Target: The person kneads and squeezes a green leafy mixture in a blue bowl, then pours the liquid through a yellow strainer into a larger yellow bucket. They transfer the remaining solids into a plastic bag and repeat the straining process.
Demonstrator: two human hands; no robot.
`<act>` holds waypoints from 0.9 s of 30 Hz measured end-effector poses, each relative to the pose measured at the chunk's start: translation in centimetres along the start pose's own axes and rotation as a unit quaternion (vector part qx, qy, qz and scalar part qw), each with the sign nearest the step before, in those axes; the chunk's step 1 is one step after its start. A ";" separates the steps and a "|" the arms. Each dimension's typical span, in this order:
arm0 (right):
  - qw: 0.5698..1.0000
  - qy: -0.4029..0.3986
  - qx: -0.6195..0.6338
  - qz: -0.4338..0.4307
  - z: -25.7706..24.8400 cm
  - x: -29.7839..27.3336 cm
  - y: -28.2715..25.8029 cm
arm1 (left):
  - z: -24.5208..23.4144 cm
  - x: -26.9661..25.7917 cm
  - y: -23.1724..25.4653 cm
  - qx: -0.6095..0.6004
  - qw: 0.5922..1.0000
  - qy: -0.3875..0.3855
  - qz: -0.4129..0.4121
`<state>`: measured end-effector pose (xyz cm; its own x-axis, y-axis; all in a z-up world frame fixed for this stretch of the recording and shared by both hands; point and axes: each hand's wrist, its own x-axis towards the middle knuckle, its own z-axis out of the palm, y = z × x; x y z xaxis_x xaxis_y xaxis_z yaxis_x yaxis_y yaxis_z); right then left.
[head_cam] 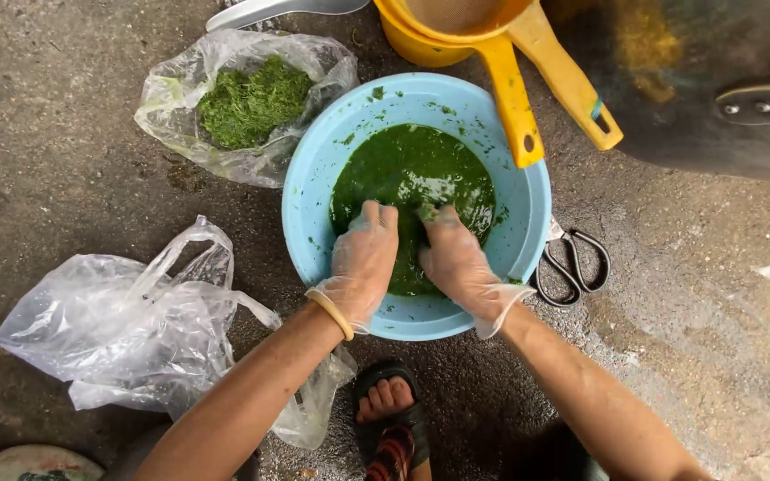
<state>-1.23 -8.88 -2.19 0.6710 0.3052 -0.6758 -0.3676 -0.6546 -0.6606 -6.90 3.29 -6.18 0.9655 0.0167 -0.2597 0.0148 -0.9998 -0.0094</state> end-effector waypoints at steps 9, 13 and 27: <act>0.750 0.021 0.646 0.140 1.3 -1.9 -0.7 | -10.7 -3.5 0.9 -0.480 0.867 -0.135 -0.013; 0.760 -0.021 0.636 0.129 0.1 -1.3 -1.3 | -14.2 -5.2 -2.6 -0.592 0.800 -0.070 -0.076; 0.995 0.086 0.044 0.005 -0.4 7.1 2.9 | -8.6 -5.8 -2.0 -0.057 0.995 -0.025 0.073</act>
<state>2.76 -8.89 -8.77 0.7647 0.1714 -0.6212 -0.4242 -0.5917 -0.6855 -10.24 5.16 3.65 0.9451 -0.1318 -0.2989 -0.0928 -0.9857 0.1409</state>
